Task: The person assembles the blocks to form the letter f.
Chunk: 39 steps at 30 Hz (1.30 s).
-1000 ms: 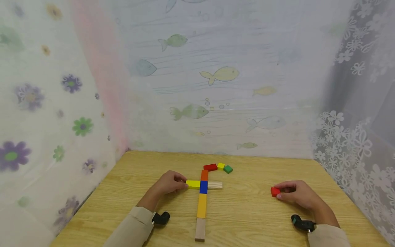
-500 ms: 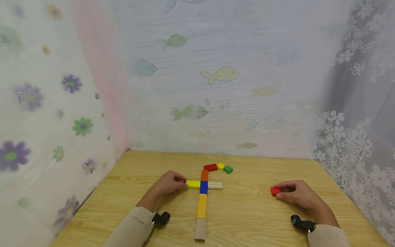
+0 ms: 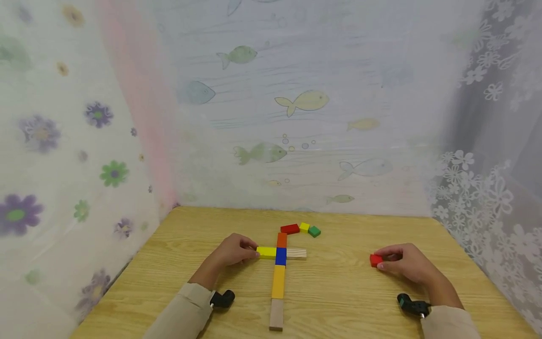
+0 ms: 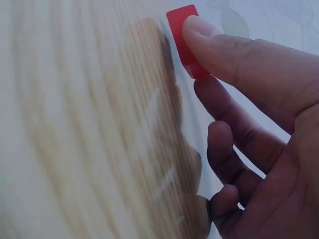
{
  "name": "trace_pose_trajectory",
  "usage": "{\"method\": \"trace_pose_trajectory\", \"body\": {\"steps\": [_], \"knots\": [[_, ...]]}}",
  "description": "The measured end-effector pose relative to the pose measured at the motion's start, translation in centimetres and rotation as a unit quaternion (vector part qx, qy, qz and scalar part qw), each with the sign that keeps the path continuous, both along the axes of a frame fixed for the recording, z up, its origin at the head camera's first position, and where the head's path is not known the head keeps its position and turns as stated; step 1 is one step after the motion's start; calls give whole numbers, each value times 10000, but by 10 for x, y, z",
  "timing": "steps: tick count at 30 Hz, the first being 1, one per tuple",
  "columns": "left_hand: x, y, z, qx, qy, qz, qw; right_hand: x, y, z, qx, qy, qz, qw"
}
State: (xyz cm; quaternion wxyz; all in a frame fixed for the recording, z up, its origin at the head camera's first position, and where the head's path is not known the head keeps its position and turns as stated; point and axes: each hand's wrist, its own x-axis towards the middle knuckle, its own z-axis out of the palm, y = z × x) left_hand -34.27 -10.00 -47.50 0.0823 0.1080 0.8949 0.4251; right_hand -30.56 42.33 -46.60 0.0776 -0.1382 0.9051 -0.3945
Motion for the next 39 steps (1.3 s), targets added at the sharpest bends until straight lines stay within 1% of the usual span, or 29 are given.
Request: {"method": "trace_pose_trajectory", "body": {"steps": [4, 11, 17, 20, 25, 31, 39], "knots": [[0, 1, -1, -5, 1, 12, 10000, 0, -3, 2, 105, 82, -88, 9999], [0, 2, -1, -14, -23, 1, 10000, -4, -14, 7, 473, 272, -455, 9975], [0, 3, -1, -49, -1, 3, 10000, -10, -31, 16, 635, 667, -492, 9945], [1, 3, 0, -37, -12, 22, 10000, -15, -41, 19, 633, 959, -496, 9921], [2, 3, 2, -20, -17, 26, 10000, -24, -59, 20, 495, 1242, -557, 9895], [4, 2, 5, -3, -38, 35, 10000, -34, -80, 17, 305, 1258, -525, 9902], [3, 2, 3, 16, -5, -15, 10000, -43, -98, 14, 322, 1416, -513, 9881]]}}
